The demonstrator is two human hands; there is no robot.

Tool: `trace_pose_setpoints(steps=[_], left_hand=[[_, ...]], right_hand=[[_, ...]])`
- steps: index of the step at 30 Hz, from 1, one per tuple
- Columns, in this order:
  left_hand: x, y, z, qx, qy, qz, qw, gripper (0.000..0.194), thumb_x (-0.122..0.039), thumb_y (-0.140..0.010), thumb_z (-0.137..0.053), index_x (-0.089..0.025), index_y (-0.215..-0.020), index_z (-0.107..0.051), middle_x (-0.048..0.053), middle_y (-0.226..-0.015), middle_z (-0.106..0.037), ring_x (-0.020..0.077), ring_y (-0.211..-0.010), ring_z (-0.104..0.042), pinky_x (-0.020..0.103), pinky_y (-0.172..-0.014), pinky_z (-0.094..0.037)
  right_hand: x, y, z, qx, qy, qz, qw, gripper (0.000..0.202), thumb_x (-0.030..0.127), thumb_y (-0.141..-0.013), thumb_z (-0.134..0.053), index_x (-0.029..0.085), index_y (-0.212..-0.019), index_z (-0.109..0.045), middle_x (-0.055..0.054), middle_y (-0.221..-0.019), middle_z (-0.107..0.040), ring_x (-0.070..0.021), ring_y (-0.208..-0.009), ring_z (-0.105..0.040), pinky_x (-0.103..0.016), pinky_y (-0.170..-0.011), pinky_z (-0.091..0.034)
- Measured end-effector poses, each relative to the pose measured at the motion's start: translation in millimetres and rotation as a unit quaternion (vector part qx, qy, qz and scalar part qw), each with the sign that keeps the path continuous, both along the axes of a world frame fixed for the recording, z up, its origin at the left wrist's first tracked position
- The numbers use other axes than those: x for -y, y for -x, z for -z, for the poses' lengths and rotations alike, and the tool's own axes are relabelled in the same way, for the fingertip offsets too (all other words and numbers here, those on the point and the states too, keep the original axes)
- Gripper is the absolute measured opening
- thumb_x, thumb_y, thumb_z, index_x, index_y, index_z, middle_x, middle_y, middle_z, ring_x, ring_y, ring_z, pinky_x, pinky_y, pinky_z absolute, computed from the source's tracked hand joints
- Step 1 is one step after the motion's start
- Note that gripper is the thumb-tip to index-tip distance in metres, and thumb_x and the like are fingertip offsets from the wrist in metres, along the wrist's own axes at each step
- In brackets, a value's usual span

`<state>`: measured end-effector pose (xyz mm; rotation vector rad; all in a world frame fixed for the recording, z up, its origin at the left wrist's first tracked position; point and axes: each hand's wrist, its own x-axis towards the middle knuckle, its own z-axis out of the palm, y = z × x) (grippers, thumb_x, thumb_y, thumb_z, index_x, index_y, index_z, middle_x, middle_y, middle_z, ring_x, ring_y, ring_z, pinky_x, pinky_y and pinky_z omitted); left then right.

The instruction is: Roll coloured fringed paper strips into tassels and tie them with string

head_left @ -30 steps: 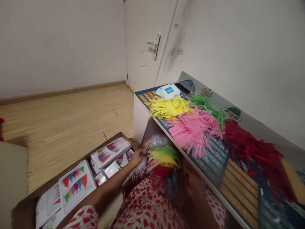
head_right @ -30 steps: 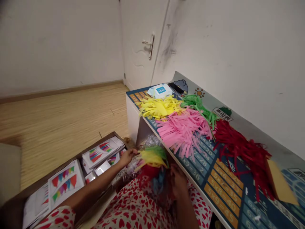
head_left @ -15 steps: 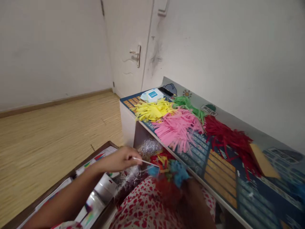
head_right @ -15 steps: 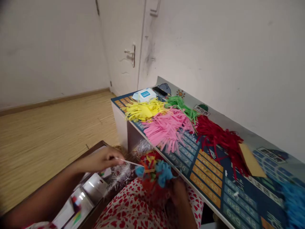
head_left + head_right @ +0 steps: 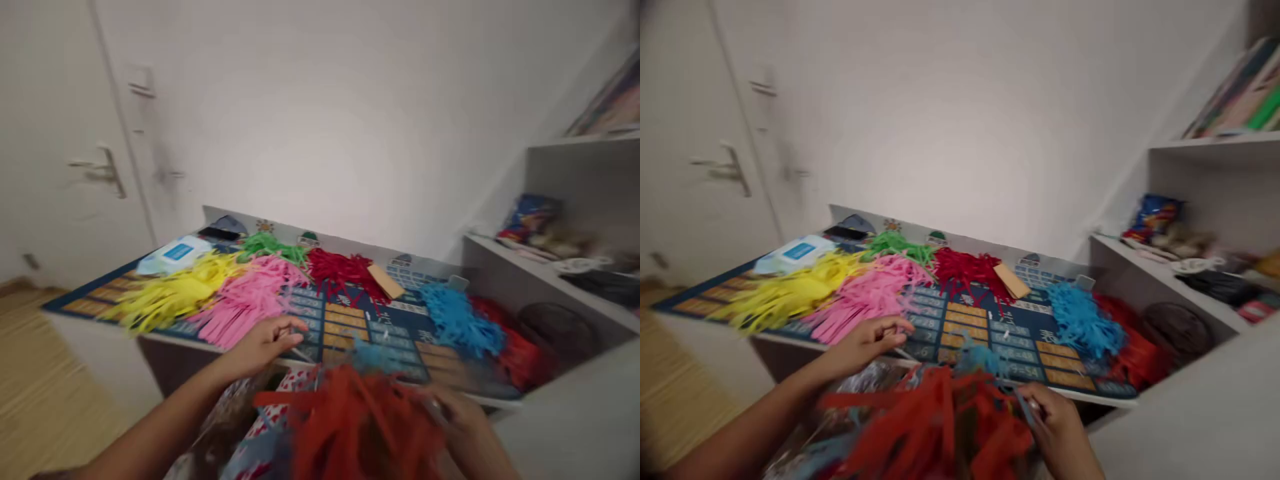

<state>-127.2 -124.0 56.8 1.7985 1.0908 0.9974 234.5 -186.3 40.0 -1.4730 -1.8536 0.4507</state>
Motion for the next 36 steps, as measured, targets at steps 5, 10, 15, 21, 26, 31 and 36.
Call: trace_pose_setpoints(steps=[5,10,15,21,26,31,36], left_hand=[[-8.3,-36.9,3.0,-0.020,-0.097,-0.054,0.994,0.036,-0.048,-0.084,-0.051,-0.019,-0.095,-0.070,0.000,-0.065,-0.063,0.0138,-0.055,-0.052,0.022,-0.054,-0.042],[-5.4,-46.9,14.2,-0.051,-0.176,-0.057,0.981,0.034,-0.046,-0.084,-0.054,-0.019,-0.098,-0.071,-0.006,-0.049,-0.047,0.0121,-0.046,-0.047,0.021,-0.049,-0.040],[-11.2,-40.5,26.6,-0.082,-0.193,-0.117,0.971,0.037,-0.048,-0.084,-0.053,-0.018,-0.093,-0.073,-0.007,-0.045,-0.049,0.0117,-0.041,-0.048,0.020,-0.044,-0.039],[19.7,-14.3,36.4,-0.086,-0.333,-0.231,0.910,0.027,-0.047,-0.084,-0.058,-0.025,-0.087,-0.075,0.000,-0.076,-0.076,0.0166,-0.064,-0.069,0.022,-0.060,-0.054],[20.6,-10.7,49.7,-0.104,-0.306,-0.179,0.929,0.033,-0.044,-0.091,-0.050,-0.024,-0.086,-0.075,0.000,-0.072,-0.077,0.0150,-0.056,-0.069,0.021,-0.054,-0.055],[29.2,4.7,34.9,-0.018,-0.223,-0.269,0.937,0.028,-0.047,-0.085,-0.060,-0.024,-0.092,-0.074,0.001,-0.084,-0.078,0.0171,-0.069,-0.071,0.021,-0.062,-0.055],[26.7,7.4,22.9,-0.027,-0.101,-0.221,0.970,0.036,-0.054,-0.078,-0.062,-0.021,-0.083,-0.075,0.003,-0.076,-0.076,0.0191,-0.063,-0.067,0.024,-0.056,-0.054]], right_hand=[[21.8,-29.3,-16.6,0.005,0.018,0.040,0.999,0.035,0.050,-0.085,-0.055,0.020,-0.077,-0.071,-0.004,-0.073,-0.068,-0.0184,-0.062,-0.059,-0.025,-0.056,-0.045],[28.9,-31.1,-15.0,-0.103,0.053,0.021,0.993,0.036,0.053,-0.084,-0.057,0.019,-0.085,-0.068,0.001,-0.061,-0.057,-0.0138,-0.054,-0.050,-0.023,-0.051,-0.038],[21.7,-26.9,-7.9,-0.160,0.076,0.000,0.984,0.036,0.053,-0.085,-0.058,0.018,-0.084,-0.066,0.001,-0.063,-0.056,-0.0128,-0.055,-0.050,-0.022,-0.052,-0.038],[17.5,-24.4,-5.1,-0.101,0.088,-0.047,0.990,0.035,0.052,-0.084,-0.059,0.019,-0.082,-0.070,-0.003,-0.066,-0.062,-0.0154,-0.057,-0.055,-0.024,-0.053,-0.042],[-8.0,-7.3,16.1,-0.025,0.073,-0.055,0.996,0.037,0.050,-0.088,-0.052,0.020,-0.080,-0.072,-0.006,-0.073,-0.068,-0.0192,-0.065,-0.060,-0.026,-0.058,-0.046],[-15.4,4.0,32.2,-0.074,0.085,-0.111,0.987,0.038,0.054,-0.085,-0.055,0.020,-0.083,-0.072,-0.005,-0.071,-0.068,-0.0184,-0.061,-0.061,-0.025,-0.057,-0.047],[-16.7,15.3,27.5,-0.050,0.060,-0.033,0.996,0.027,0.044,-0.087,-0.055,0.022,-0.089,-0.069,-0.003,-0.073,-0.065,-0.0190,-0.064,-0.060,-0.026,-0.058,-0.047]])
